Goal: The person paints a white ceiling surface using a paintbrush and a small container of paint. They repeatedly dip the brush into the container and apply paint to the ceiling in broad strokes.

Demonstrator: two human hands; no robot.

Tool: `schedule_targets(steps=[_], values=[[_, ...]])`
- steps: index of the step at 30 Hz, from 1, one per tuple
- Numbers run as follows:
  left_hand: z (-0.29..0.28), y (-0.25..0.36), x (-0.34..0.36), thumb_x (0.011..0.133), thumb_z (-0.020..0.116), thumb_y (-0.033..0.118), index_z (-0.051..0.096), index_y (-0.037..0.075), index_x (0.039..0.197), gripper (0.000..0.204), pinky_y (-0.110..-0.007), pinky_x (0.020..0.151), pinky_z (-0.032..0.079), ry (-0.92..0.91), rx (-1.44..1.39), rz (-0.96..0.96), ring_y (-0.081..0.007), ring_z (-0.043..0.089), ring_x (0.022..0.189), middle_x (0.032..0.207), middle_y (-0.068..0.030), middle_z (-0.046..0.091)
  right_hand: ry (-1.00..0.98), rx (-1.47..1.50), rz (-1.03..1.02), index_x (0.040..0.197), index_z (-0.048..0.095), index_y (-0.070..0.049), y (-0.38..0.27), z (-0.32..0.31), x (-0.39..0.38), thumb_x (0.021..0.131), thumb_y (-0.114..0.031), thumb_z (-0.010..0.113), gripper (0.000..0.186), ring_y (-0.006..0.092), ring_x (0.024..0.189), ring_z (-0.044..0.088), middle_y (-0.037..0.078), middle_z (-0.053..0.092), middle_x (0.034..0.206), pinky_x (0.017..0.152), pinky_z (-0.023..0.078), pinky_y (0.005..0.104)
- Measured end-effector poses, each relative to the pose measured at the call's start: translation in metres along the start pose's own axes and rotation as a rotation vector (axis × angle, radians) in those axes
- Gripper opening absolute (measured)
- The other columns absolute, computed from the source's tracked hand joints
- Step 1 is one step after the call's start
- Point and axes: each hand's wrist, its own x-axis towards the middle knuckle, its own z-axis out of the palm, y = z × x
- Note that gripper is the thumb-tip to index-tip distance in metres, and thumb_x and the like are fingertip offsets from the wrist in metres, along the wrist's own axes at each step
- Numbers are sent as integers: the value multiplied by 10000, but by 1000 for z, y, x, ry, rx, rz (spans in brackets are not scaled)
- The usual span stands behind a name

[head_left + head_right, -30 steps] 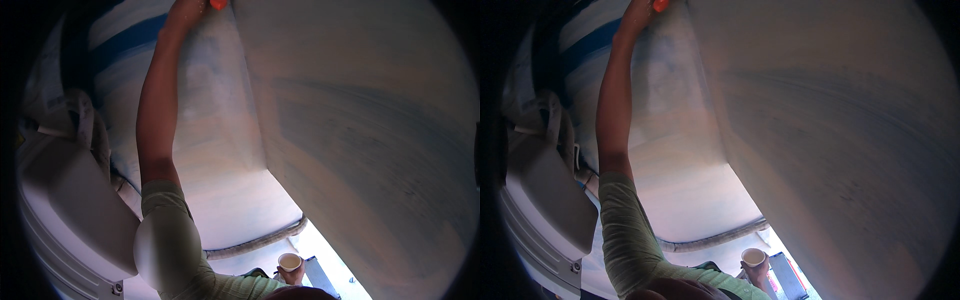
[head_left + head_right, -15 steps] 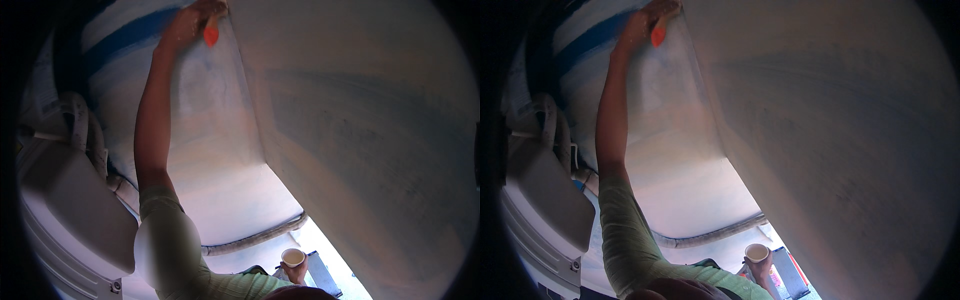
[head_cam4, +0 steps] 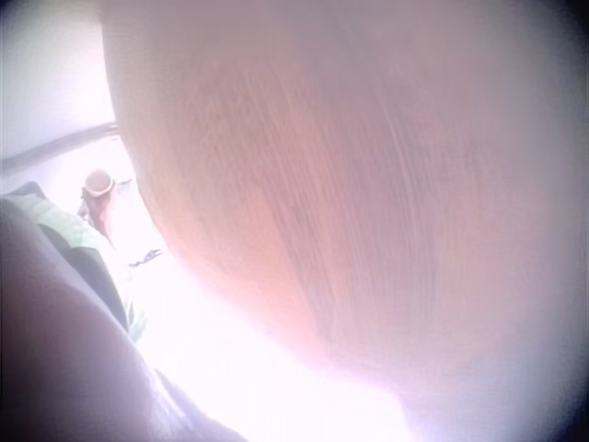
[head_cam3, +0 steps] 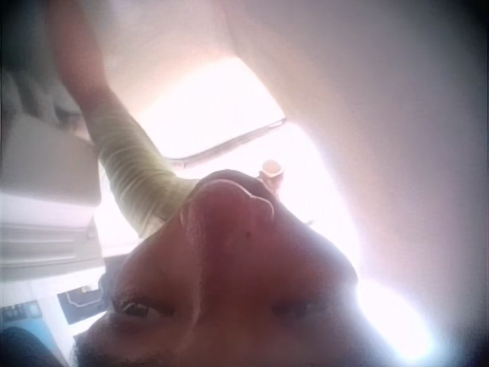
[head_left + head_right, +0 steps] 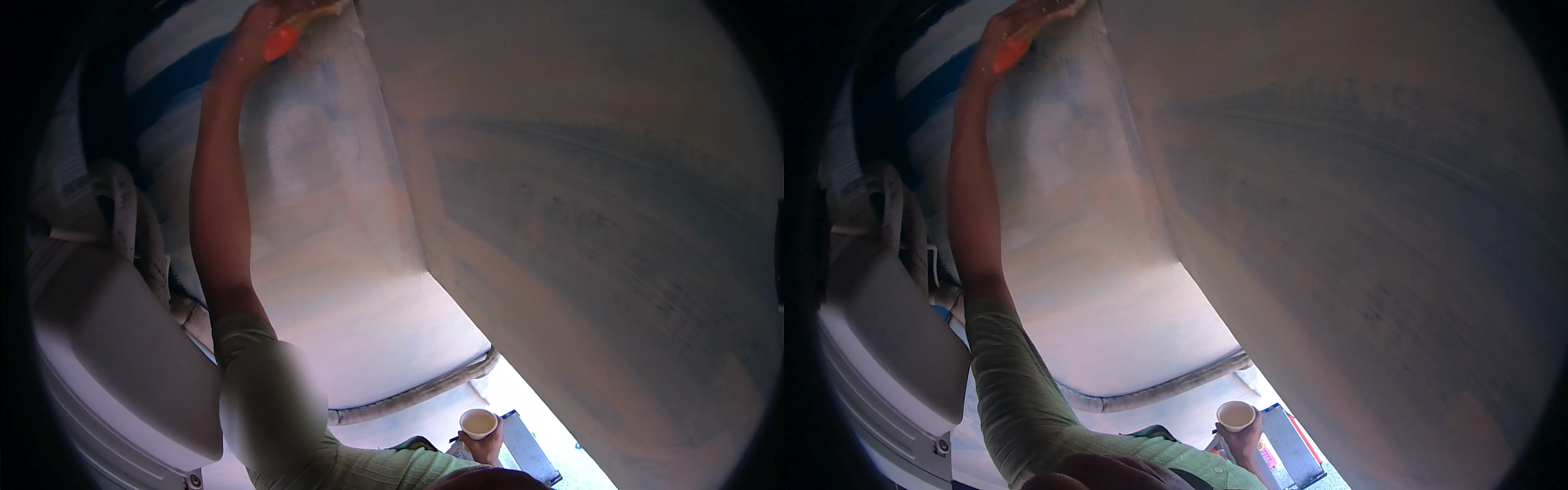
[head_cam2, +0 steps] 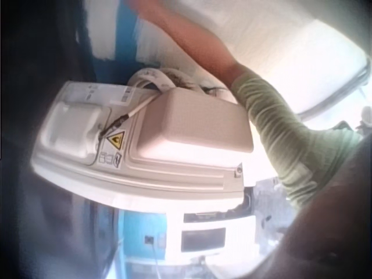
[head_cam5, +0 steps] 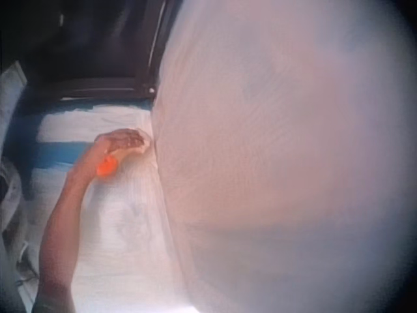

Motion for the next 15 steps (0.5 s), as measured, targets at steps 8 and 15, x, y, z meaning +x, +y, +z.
schedule_targets(steps=[8, 15], values=[[11, -59, 55, 920, 565, 60, 738, 118, 1235, 364, -379, 1226, 317, 266, 368, 372, -250, 481, 1412, 1416, -49, 632, 17, -129, -67, 1257, 499, 1, 19, 3, 11, 551, -208, 982, 881, 321, 1049, 665, 176, 647, 1131, 907, 544, 437], [38, -43, 56, 971, 575, 127, 720, 93, 1261, 326, -383, 1198, 351, 293, 258, 152, -282, 499, 1397, 1376, -118, 650, -11, -29, -48, 1269, 493, -10, 9, 11, 9, 575, -201, 974, 866, 312, 1067, 674, 171, 655, 1136, 925, 546, 429]])
